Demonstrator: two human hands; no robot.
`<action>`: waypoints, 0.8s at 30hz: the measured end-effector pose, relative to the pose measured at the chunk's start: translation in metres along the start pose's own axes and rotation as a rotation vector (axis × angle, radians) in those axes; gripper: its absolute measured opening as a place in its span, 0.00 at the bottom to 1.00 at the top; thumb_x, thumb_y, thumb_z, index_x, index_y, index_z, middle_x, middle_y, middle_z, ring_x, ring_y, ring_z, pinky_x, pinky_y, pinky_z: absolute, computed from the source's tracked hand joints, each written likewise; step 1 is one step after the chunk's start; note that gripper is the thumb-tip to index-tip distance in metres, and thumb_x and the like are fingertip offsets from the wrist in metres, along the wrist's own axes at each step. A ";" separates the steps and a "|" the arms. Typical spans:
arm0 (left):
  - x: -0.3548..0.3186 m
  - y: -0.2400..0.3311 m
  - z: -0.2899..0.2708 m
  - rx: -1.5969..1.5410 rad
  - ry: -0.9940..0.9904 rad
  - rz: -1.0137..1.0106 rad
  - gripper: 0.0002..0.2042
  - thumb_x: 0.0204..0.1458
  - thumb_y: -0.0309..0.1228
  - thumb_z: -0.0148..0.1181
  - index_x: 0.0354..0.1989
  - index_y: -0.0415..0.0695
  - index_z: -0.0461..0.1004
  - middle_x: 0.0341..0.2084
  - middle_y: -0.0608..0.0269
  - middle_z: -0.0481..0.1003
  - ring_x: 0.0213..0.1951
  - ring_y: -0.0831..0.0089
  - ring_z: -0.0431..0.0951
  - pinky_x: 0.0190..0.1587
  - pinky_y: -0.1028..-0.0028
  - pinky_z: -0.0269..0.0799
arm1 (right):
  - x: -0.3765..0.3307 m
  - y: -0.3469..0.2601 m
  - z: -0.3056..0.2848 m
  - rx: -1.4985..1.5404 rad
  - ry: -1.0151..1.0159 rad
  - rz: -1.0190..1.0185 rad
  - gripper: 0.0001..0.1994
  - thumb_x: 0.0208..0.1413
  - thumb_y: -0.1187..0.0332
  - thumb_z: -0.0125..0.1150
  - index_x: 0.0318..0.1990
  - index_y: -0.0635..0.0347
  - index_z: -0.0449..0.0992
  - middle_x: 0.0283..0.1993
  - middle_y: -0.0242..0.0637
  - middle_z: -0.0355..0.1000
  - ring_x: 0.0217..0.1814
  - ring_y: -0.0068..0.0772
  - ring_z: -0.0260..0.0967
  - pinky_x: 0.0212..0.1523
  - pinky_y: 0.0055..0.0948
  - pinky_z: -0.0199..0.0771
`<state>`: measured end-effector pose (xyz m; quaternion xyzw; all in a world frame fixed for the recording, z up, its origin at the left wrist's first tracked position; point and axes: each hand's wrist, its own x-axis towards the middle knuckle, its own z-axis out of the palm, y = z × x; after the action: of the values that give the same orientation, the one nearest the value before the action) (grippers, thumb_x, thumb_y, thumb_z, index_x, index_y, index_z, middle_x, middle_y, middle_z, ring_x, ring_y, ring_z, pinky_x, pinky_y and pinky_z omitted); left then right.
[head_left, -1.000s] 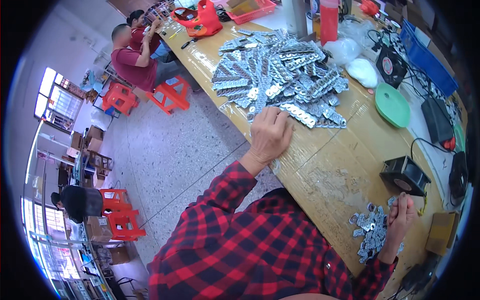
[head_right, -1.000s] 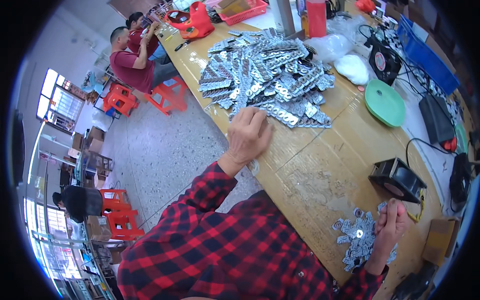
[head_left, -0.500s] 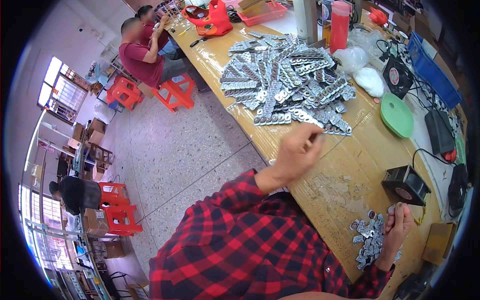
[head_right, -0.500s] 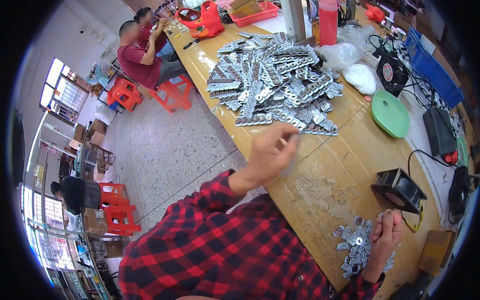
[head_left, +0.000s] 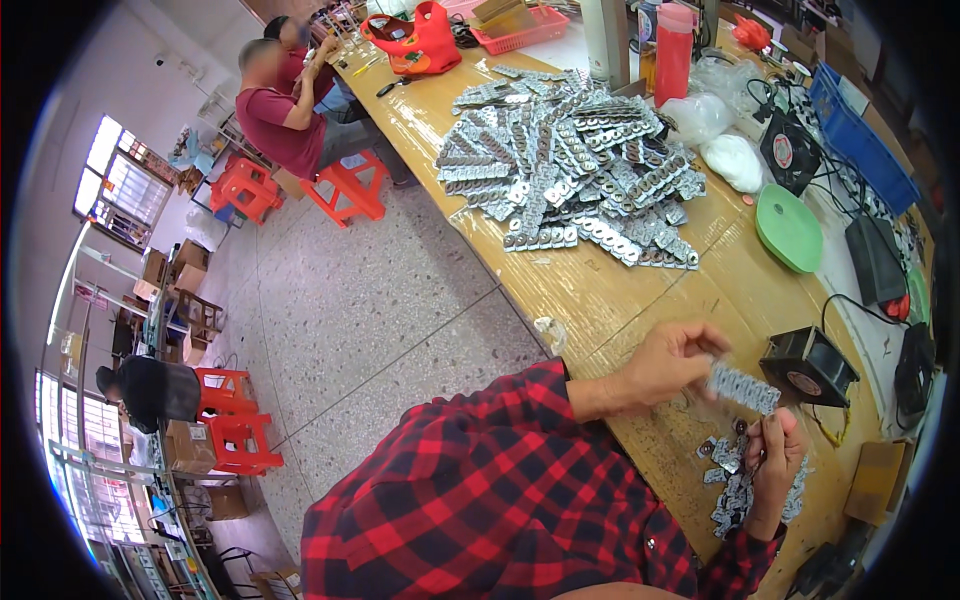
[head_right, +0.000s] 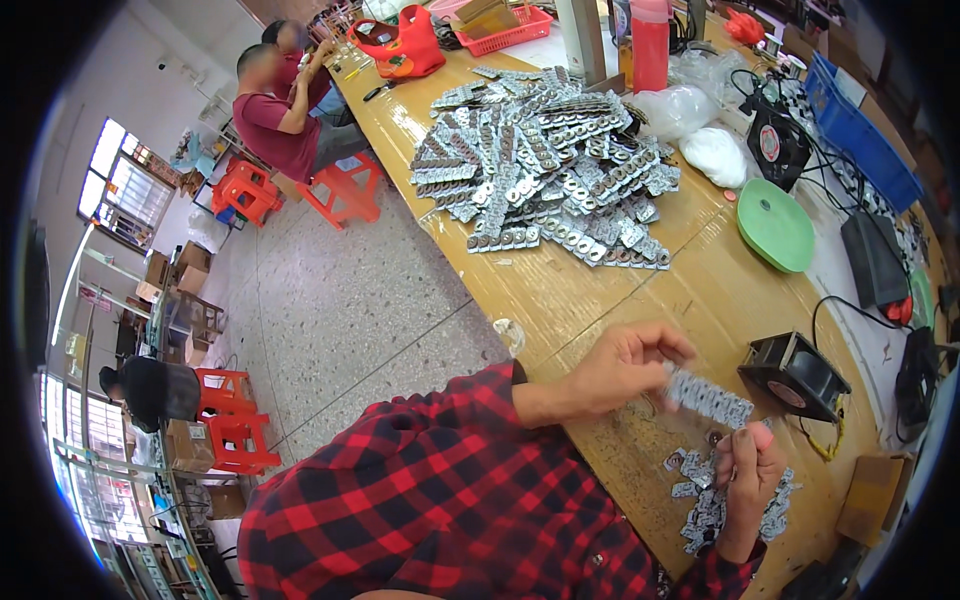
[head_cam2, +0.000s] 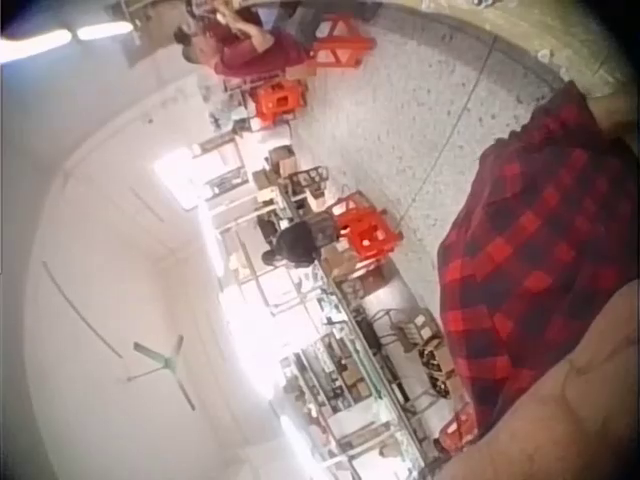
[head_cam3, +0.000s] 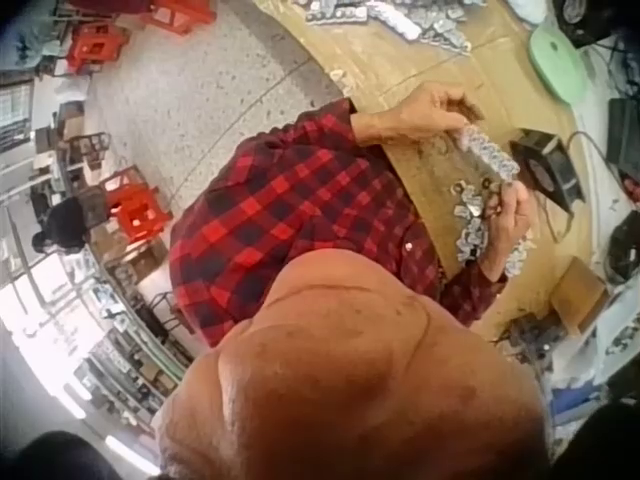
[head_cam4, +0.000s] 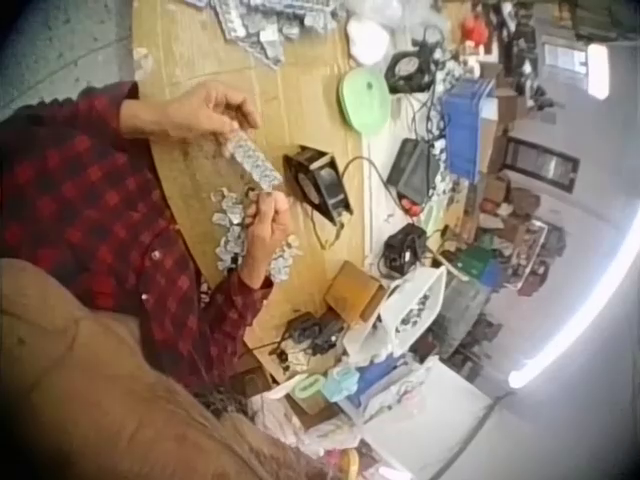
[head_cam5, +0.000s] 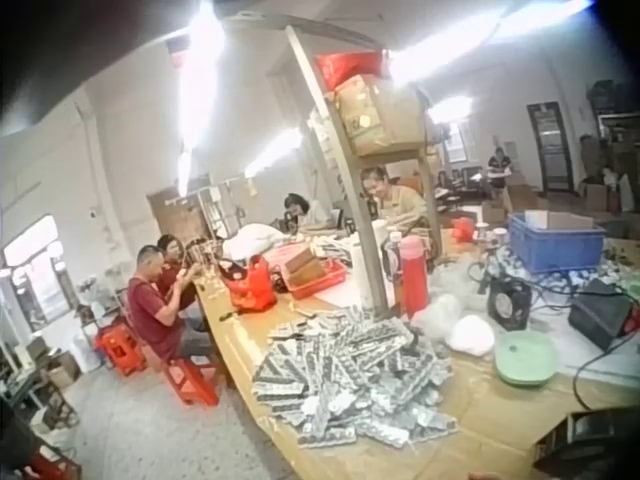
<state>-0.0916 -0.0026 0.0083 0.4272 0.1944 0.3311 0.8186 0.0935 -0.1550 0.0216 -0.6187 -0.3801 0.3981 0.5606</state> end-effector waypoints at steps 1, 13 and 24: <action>-0.002 0.003 -0.002 0.109 -0.096 -0.070 0.15 0.51 0.19 0.53 0.49 0.35 0.68 0.36 0.61 0.74 0.32 0.78 0.76 0.29 0.78 0.79 | -0.001 0.001 -0.001 -0.009 -0.011 0.017 0.15 0.63 0.64 0.50 0.24 0.59 0.70 0.13 0.23 0.59 0.11 0.11 0.50 0.13 0.14 0.47; 0.010 0.011 0.012 0.564 -0.595 -0.200 0.10 0.47 0.24 0.55 0.38 0.36 0.71 0.21 0.64 0.74 0.20 0.79 0.74 0.23 0.78 0.70 | -0.001 -0.004 0.003 -0.128 -0.115 0.105 0.14 0.63 0.64 0.50 0.25 0.57 0.70 0.14 0.21 0.59 0.12 0.09 0.50 0.14 0.13 0.47; 0.012 -0.011 0.006 0.874 -0.599 0.228 0.08 0.52 0.30 0.53 0.35 0.38 0.70 0.17 0.63 0.72 0.17 0.76 0.72 0.21 0.75 0.68 | 0.000 -0.009 -0.001 -0.107 -0.055 0.049 0.15 0.63 0.67 0.51 0.23 0.60 0.69 0.13 0.23 0.60 0.12 0.09 0.50 0.14 0.14 0.47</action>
<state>-0.0755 -0.0020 0.0026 0.8219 0.0243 0.1699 0.5432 0.0940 -0.1549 0.0304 -0.6456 -0.4010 0.4077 0.5062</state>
